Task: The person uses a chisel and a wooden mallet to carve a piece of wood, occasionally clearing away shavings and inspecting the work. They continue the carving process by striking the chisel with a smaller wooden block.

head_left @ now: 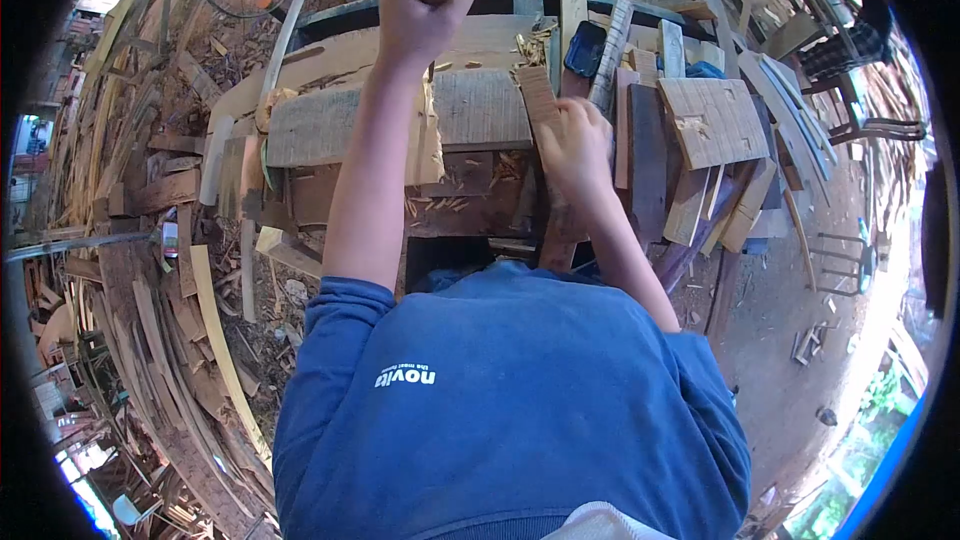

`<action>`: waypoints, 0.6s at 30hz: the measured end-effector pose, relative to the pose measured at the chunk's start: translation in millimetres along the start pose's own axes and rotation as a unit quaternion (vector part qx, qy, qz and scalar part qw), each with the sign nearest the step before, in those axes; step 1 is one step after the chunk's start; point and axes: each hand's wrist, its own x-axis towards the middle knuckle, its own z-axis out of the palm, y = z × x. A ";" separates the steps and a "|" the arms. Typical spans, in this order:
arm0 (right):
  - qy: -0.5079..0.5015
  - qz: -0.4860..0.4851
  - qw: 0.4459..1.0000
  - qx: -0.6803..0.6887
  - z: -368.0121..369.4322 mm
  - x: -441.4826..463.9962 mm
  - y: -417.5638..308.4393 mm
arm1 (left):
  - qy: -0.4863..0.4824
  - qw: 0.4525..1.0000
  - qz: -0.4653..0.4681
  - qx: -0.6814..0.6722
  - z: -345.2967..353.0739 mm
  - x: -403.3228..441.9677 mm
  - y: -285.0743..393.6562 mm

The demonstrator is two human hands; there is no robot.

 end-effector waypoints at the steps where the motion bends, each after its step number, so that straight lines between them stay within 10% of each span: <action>1: -0.025 0.021 0.999 -0.036 -12.0 -13.4 0.5 | 0.000 1.000 -0.001 0.001 -1.5 1.7 2.5; 18: -0.184 0.137 0.962 -0.146 -13.1 -74.3 1.8 | 0.051 0.996 -0.057 0.042 -7.4 11.2 12.8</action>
